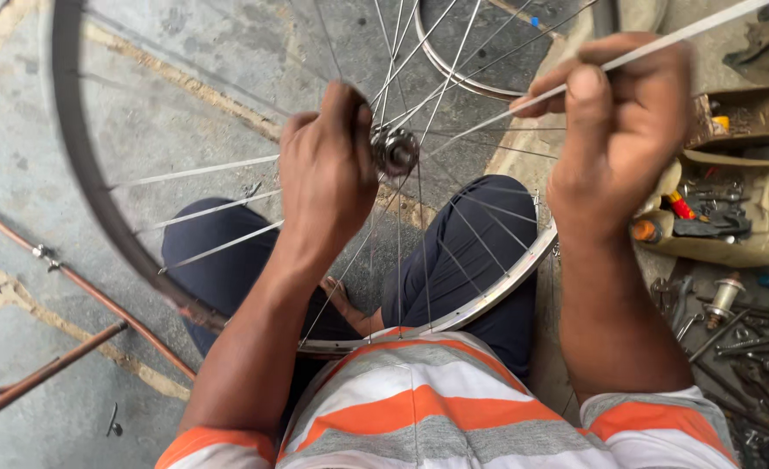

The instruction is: The person is sitting on the floor repairing a bicycle wheel. They insert spokes into the hub and rim, then use a spoke wrench to tighten the nipples on the rim.

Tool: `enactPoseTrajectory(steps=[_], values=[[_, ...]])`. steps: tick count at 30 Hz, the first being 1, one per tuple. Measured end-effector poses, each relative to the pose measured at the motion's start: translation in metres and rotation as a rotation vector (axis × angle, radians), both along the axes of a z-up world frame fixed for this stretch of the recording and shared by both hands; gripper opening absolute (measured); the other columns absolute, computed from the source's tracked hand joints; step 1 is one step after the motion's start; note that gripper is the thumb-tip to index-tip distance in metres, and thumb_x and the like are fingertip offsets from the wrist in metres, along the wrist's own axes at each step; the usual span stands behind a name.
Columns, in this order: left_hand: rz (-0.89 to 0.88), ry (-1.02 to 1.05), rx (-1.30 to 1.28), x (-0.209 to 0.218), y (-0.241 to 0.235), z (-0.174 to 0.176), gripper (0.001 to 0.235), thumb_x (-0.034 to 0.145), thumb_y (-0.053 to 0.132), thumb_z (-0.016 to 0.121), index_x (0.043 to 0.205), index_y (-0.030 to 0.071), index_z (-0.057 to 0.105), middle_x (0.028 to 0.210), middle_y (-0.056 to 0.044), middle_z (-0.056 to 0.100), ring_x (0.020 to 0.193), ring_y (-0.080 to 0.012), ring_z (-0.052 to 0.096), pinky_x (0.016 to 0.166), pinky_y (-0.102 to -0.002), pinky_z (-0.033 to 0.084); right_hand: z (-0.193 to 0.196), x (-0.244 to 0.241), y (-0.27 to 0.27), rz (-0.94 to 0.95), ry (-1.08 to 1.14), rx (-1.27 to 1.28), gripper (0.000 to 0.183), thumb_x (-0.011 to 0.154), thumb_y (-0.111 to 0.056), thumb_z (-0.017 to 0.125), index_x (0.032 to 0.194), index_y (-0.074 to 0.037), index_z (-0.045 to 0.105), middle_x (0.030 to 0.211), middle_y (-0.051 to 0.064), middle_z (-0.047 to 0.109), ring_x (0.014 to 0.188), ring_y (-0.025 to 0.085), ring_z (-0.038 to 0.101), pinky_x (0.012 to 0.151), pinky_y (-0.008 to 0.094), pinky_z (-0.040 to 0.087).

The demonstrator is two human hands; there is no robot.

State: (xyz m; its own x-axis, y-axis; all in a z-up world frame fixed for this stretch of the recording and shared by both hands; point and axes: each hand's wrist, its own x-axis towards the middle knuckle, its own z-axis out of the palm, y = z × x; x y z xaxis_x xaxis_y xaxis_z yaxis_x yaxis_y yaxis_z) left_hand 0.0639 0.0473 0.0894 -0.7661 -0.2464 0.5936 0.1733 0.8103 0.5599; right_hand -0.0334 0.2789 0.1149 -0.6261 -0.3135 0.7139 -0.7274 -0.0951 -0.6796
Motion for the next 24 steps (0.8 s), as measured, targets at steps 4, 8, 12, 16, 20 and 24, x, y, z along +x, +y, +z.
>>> enactPoseTrajectory(steps=[4,8,12,16,20,24], values=[[-0.087,-0.008,0.028,0.047,0.026,0.038,0.003,0.109,0.003,0.054,0.107,0.005,0.054,0.077,-0.009,0.062,0.074,-0.0322,0.063,0.101,-0.045,0.045,0.028,0.052,0.029,-0.161,0.190,0.060,0.022,0.119,-0.014,0.052,0.132,-0.004,0.039,0.098,0.020,0.066,0.073,0.020,0.071,0.064,0.028,0.061],[-0.084,-0.042,0.019,0.072,0.040,0.046,0.007,0.104,-0.001,0.056,0.106,0.006,0.056,0.078,-0.007,0.063,0.077,-0.0286,0.065,0.103,-0.047,0.043,0.021,0.083,0.035,-0.151,0.242,0.038,0.024,0.117,-0.017,0.055,0.132,-0.006,0.040,0.101,0.020,0.072,0.086,0.022,0.077,0.077,0.032,0.067],[-0.064,-0.079,0.045,0.079,0.044,0.043,0.007,0.103,-0.002,0.056,0.104,0.005,0.056,0.080,-0.008,0.064,0.078,-0.0278,0.065,0.103,-0.046,0.044,0.005,0.093,0.029,-0.059,0.218,0.019,0.023,0.115,-0.015,0.055,0.130,-0.007,0.039,0.111,0.023,0.070,0.096,0.024,0.077,0.089,0.037,0.067],[-0.028,-0.066,0.045,0.085,0.042,0.039,0.005,0.105,-0.001,0.056,0.106,0.004,0.057,0.087,-0.008,0.065,0.087,-0.0301,0.064,0.102,-0.045,0.043,-0.014,0.085,0.012,0.046,0.237,0.077,0.019,0.113,-0.005,0.056,0.125,-0.004,0.040,0.118,0.023,0.069,0.106,0.030,0.075,0.093,0.039,0.065],[0.006,-0.086,0.070,0.092,0.039,0.035,0.004,0.108,0.002,0.056,0.106,0.005,0.058,0.090,-0.009,0.065,0.093,-0.0306,0.063,0.100,-0.044,0.044,-0.018,0.083,0.003,0.043,0.336,0.183,0.020,0.109,-0.005,0.058,0.120,-0.002,0.041,0.114,0.024,0.070,0.108,0.032,0.076,0.092,0.041,0.066],[0.032,-0.135,0.090,0.096,0.037,0.034,0.004,0.108,0.005,0.057,0.105,0.004,0.059,0.087,-0.009,0.065,0.091,-0.0299,0.061,0.097,-0.044,0.044,-0.018,0.082,-0.005,0.044,0.390,0.192,0.019,0.108,-0.006,0.059,0.118,-0.003,0.042,0.114,0.024,0.070,0.107,0.033,0.075,0.095,0.044,0.065]])
